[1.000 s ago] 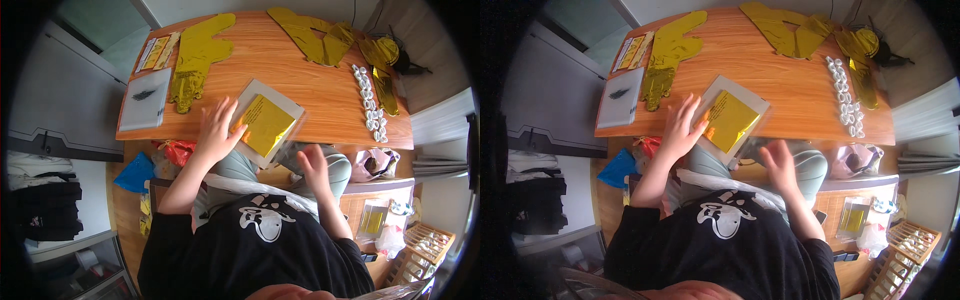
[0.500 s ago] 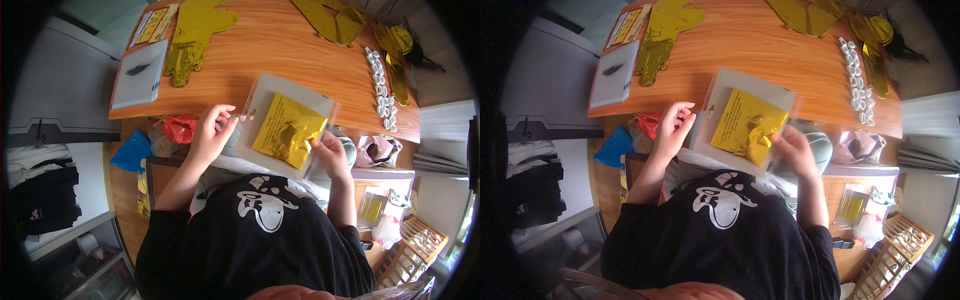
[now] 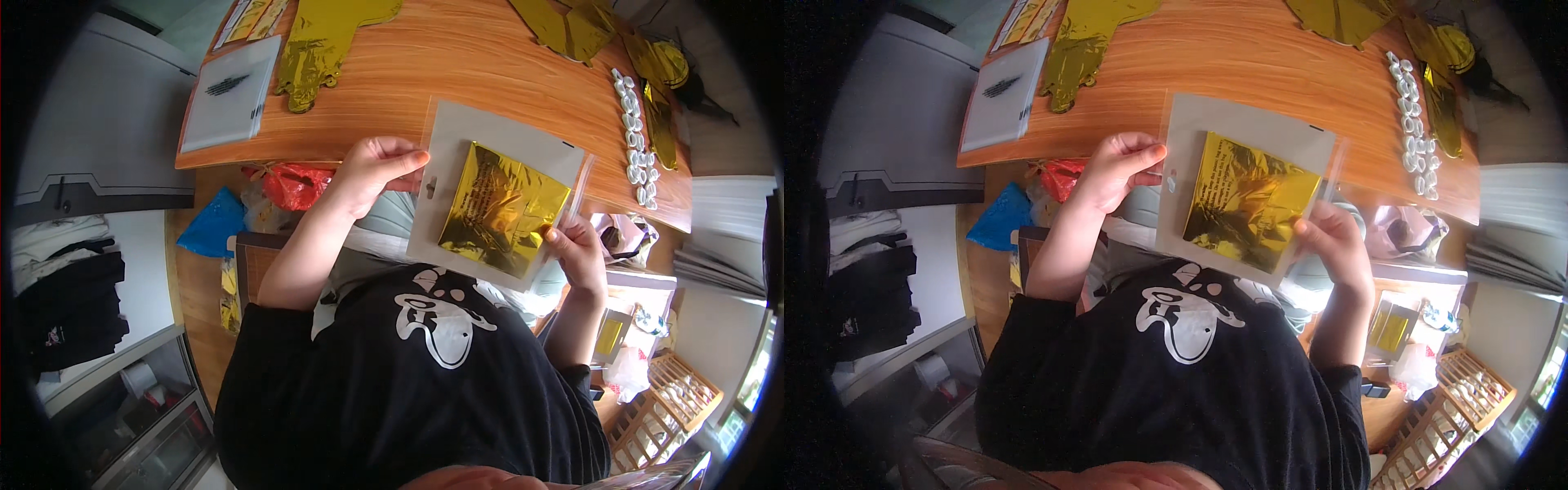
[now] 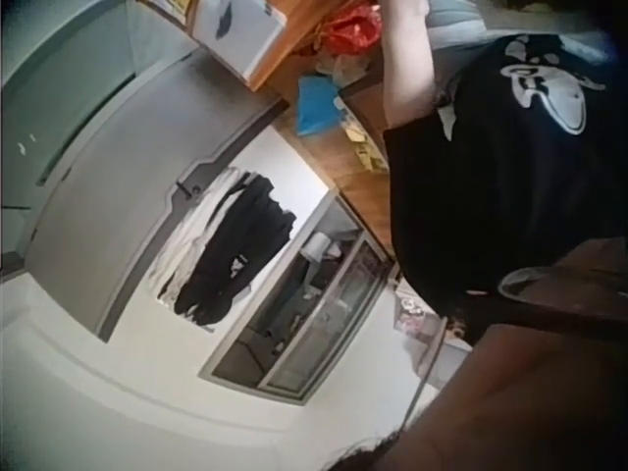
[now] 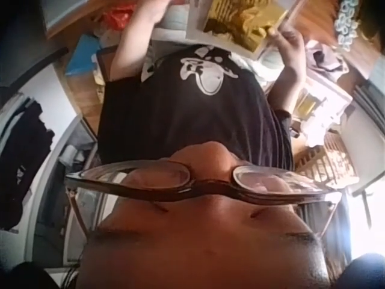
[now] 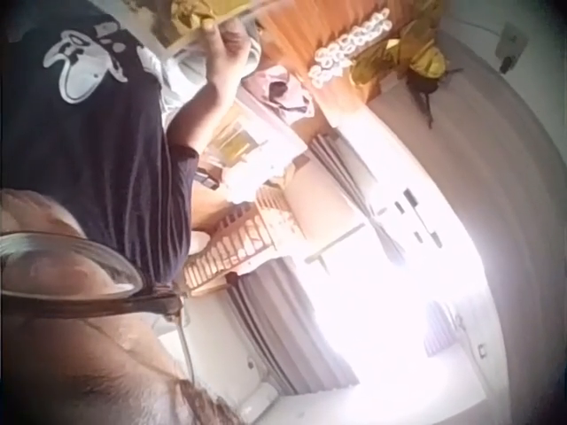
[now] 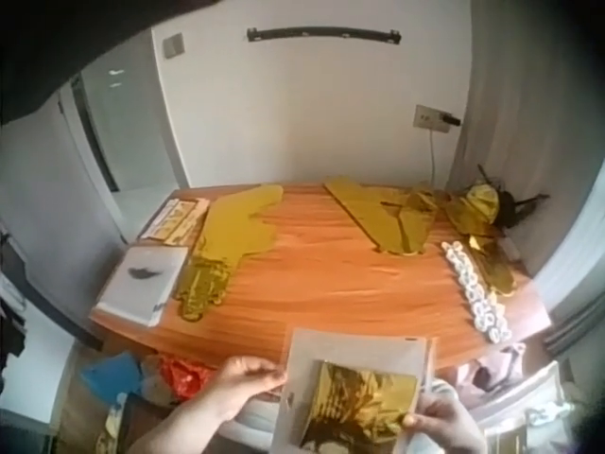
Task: Folding gold foil materials and inserting them into plastic sleeves with cardboard backings.
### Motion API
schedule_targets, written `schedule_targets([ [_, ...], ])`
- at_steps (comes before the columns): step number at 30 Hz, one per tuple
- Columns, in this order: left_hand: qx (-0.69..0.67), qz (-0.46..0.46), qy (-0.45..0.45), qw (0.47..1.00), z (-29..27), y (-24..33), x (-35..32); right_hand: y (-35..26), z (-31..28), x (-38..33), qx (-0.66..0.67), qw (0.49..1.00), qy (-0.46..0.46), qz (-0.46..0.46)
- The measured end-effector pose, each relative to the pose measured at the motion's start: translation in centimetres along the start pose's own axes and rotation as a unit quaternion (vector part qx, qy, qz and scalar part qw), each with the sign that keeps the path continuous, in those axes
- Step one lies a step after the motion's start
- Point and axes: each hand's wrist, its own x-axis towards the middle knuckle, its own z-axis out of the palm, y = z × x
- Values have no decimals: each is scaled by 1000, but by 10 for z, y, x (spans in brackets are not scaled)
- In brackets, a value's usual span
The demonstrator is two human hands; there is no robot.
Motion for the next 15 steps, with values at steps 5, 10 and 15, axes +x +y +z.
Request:
schedule_targets([
  [5,-52,-20,-8,998,1,-6,5,5,-7,-1,32,999,-12,19],
  [10,-80,-43,-65,994,-5,-10,8,3,-4,-1,60,998,-9,24],
  [15,-77,-57,-56,994,2,-9,8,19,-7,2,110,993,44,4],
])
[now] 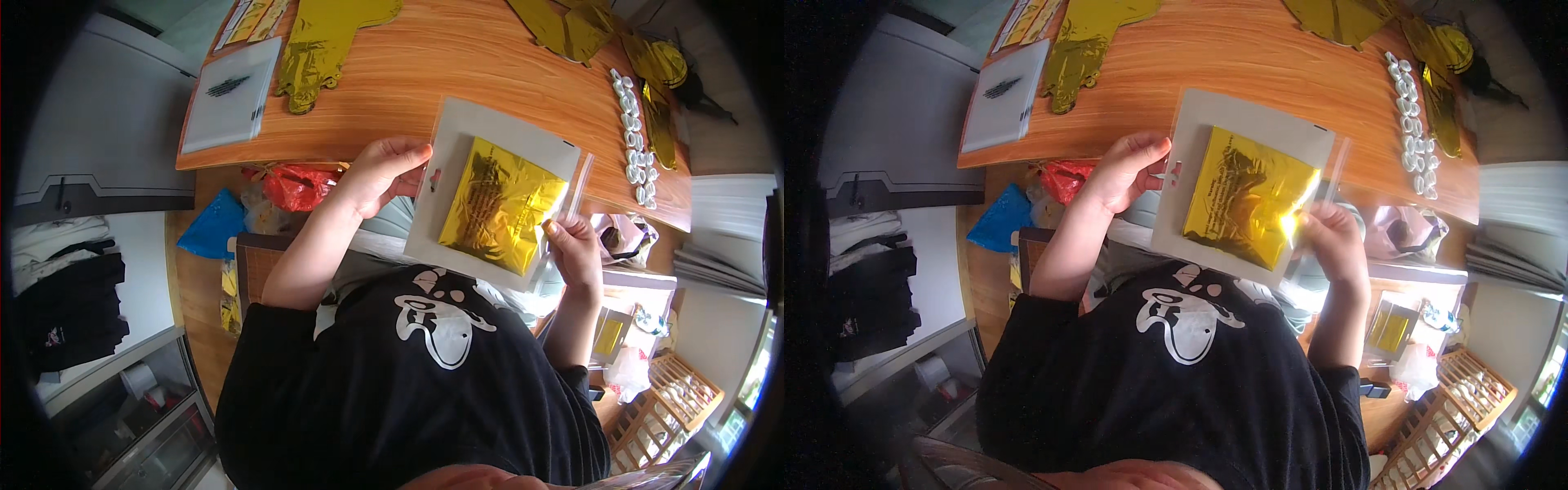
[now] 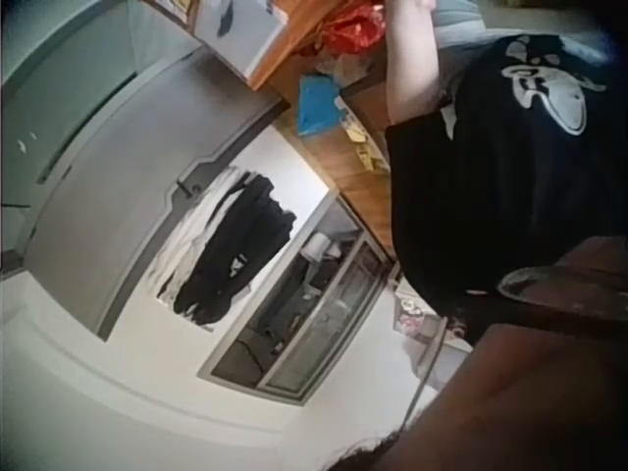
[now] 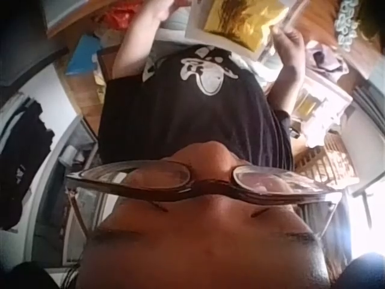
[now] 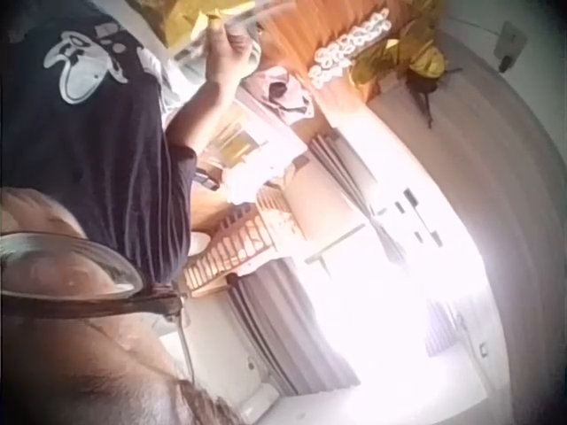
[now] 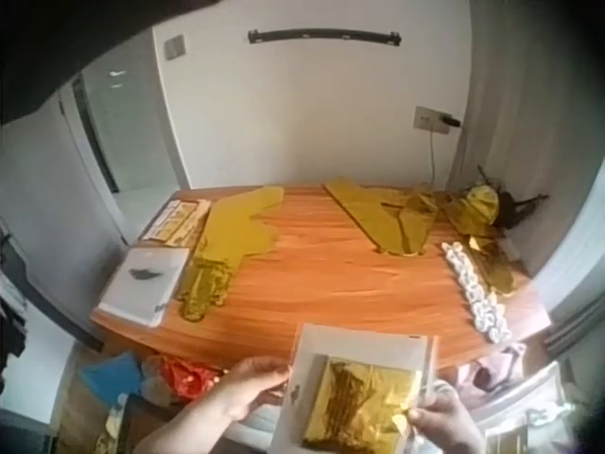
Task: Folding gold foil materials and inserting them into plastic sleeves with cardboard backings.
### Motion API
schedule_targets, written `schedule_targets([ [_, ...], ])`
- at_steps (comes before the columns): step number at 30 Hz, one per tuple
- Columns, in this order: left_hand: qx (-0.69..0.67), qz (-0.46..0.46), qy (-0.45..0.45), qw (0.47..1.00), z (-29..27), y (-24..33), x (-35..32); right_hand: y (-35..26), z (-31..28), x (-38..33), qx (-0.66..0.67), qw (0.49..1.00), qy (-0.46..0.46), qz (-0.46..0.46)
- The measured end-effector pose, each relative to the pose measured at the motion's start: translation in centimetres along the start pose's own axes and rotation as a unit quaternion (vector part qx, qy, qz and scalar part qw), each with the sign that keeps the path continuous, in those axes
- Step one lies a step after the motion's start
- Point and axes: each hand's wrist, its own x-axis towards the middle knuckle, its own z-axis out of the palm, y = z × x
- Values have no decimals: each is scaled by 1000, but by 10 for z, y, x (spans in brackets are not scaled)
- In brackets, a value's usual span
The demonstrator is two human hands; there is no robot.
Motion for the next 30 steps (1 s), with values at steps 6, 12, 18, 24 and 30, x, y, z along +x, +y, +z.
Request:
schedule_targets([
  [6,81,37,19,996,3,0,-1,-7,4,-1,-70,997,21,-14],
  [12,84,36,22,996,1,1,5,-10,6,-1,-16,1000,21,15],
  [18,184,82,44,979,14,27,24,1,18,16,3,995,102,3],
  [24,463,279,94,836,41,43,72,15,60,34,175,973,151,-23],
  [30,793,282,76,535,54,22,108,45,73,47,266,948,162,-65],
])
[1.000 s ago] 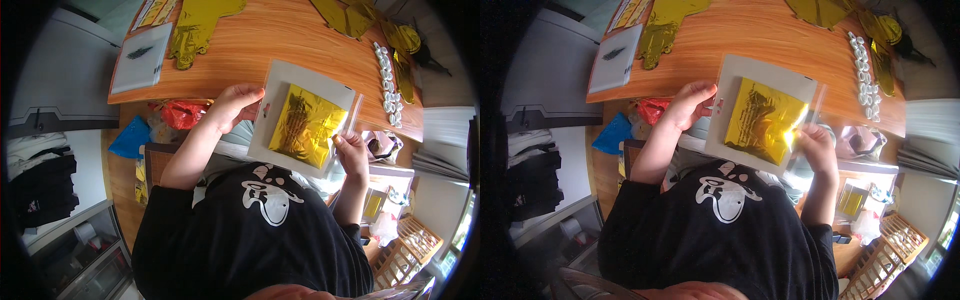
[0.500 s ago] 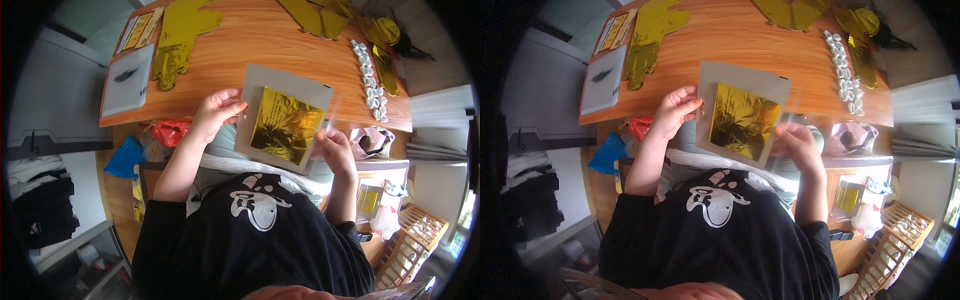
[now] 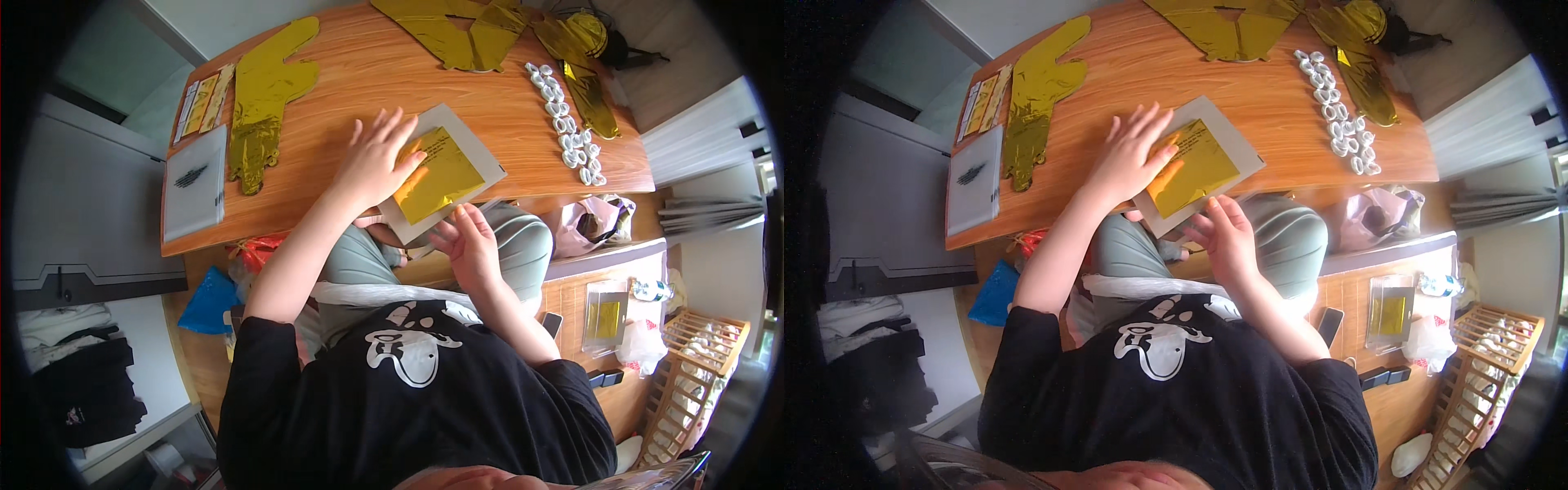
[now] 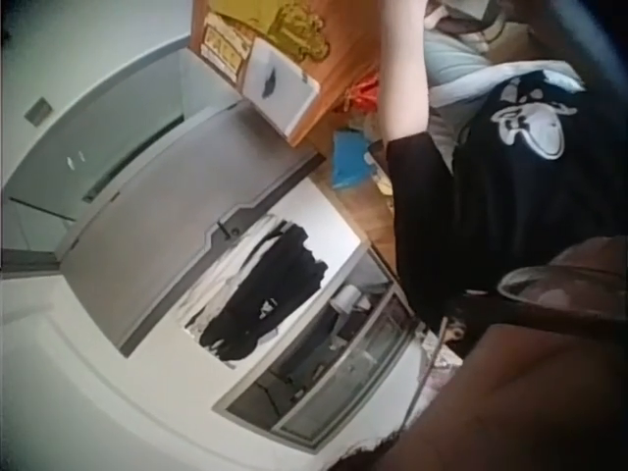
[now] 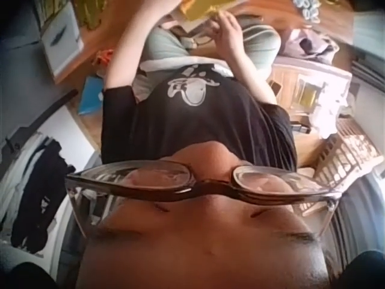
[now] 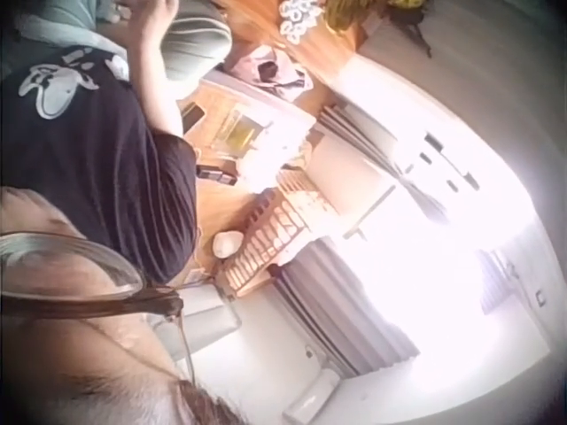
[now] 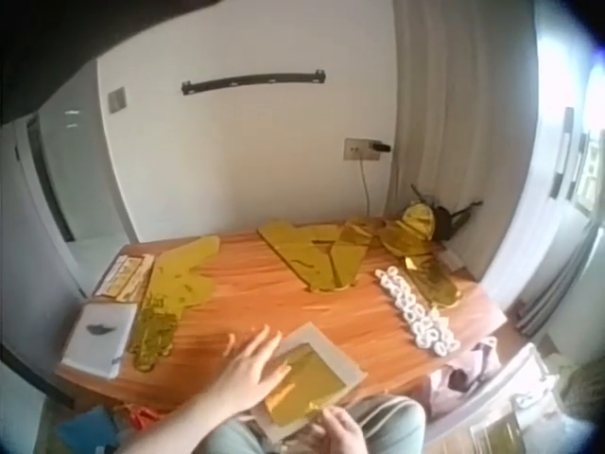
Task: Folding gold foil materials and inserting them into plastic sleeves with cardboard backings.
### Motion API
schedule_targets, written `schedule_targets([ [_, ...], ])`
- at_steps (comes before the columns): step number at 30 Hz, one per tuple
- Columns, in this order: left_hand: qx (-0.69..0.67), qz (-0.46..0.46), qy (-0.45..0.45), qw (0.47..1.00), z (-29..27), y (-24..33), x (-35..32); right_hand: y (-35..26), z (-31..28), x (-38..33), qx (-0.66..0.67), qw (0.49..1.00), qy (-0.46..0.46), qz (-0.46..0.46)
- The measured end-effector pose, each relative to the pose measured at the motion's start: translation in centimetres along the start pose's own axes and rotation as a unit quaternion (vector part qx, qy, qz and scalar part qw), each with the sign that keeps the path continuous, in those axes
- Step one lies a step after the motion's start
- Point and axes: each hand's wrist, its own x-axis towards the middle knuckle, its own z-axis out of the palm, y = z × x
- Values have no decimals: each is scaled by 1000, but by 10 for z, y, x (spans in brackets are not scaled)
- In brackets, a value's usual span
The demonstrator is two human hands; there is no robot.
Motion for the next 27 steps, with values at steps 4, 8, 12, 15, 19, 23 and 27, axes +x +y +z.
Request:
schedule_targets([
  [4,21,25,-72,997,14,-8,1,-5,-24,4,-284,950,36,-127],
  [8,46,39,-48,997,22,-10,0,4,-61,17,-493,690,113,-517],
  [12,46,45,-43,997,23,-11,-2,-17,-29,-9,-713,512,35,-478],
  [15,50,47,-39,997,24,-11,-2,-15,-20,-9,-735,493,6,-465],
  [19,55,47,-39,997,22,-9,-2,-11,-19,-8,-739,493,6,-460],
  [23,49,47,-36,997,22,-8,-1,-12,-20,-6,-729,497,4,-471],
  [27,53,52,-19,997,24,-10,-3,-11,-20,-5,-714,506,2,-485],
])
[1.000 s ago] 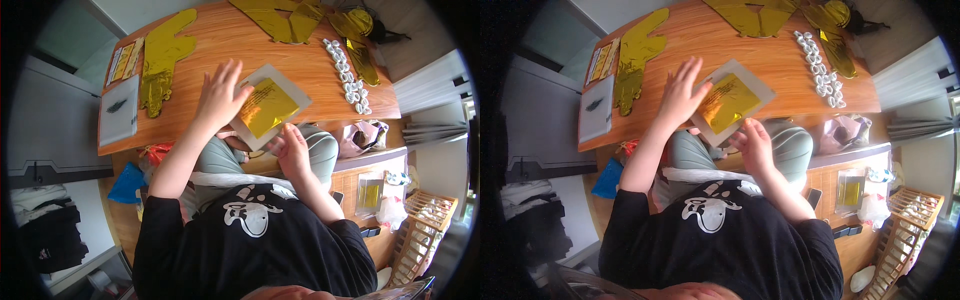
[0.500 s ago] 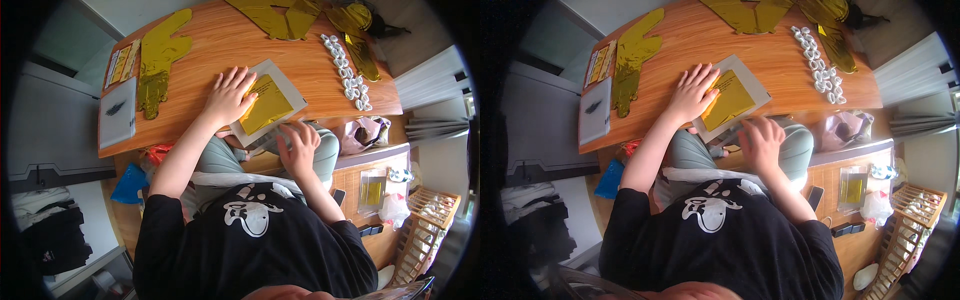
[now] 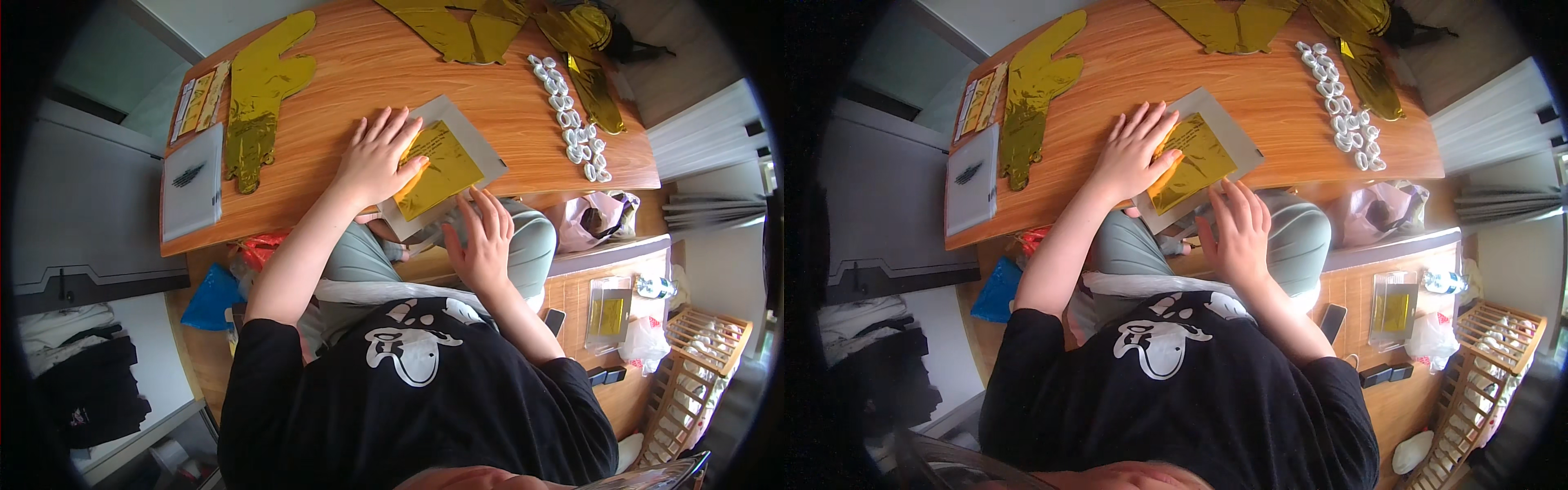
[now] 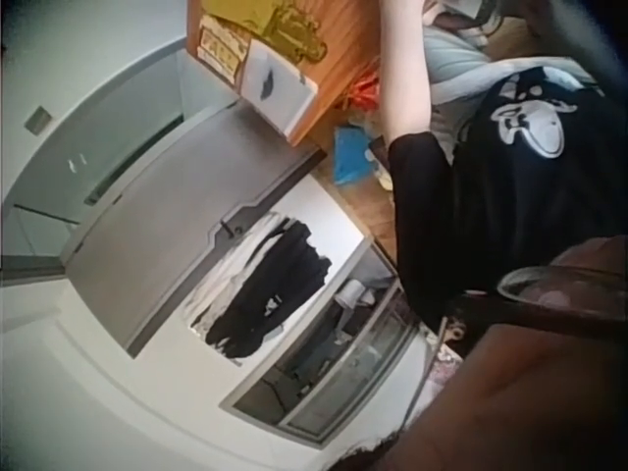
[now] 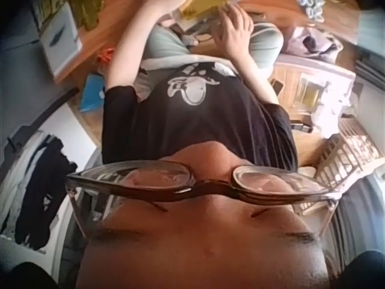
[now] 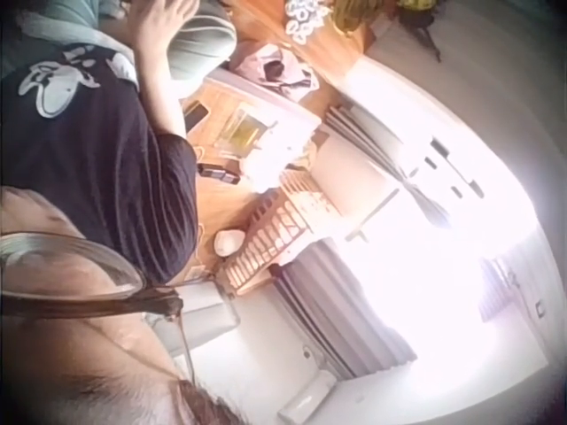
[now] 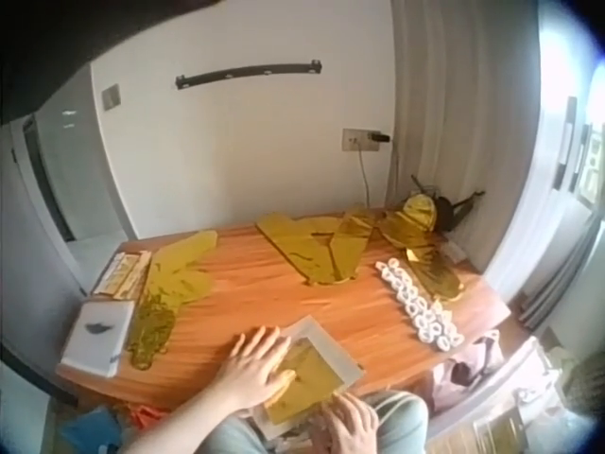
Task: Folding gold foil materials and inserting them into plastic sleeves with cardboard backings.
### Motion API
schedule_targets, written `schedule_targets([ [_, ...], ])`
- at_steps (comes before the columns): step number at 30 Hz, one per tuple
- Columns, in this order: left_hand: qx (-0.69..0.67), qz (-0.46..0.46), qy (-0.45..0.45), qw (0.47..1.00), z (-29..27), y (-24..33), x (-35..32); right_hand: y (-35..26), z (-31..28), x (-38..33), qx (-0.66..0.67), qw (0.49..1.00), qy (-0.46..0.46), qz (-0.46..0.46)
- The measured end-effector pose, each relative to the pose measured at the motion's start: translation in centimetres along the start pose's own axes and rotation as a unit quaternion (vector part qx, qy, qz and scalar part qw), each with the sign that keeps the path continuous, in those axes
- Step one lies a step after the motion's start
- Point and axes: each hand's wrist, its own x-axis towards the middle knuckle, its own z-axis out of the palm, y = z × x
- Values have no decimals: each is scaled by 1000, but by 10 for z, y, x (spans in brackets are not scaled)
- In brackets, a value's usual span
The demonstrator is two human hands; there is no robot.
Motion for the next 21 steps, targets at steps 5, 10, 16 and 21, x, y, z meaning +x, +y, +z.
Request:
schedule_targets([
  [5,-8,-5,-15,1000,-2,3,1,0,-2,0,3,1000,-6,5],
  [10,-3,0,-7,1000,-2,2,1,1,-1,1,-25,998,-58,1],
  [16,-4,-1,-20,1000,-4,1,1,0,-7,8,-81,986,-141,-47],
  [21,-19,-4,-48,999,-11,1,3,0,-12,12,-130,974,-176,-53],
])
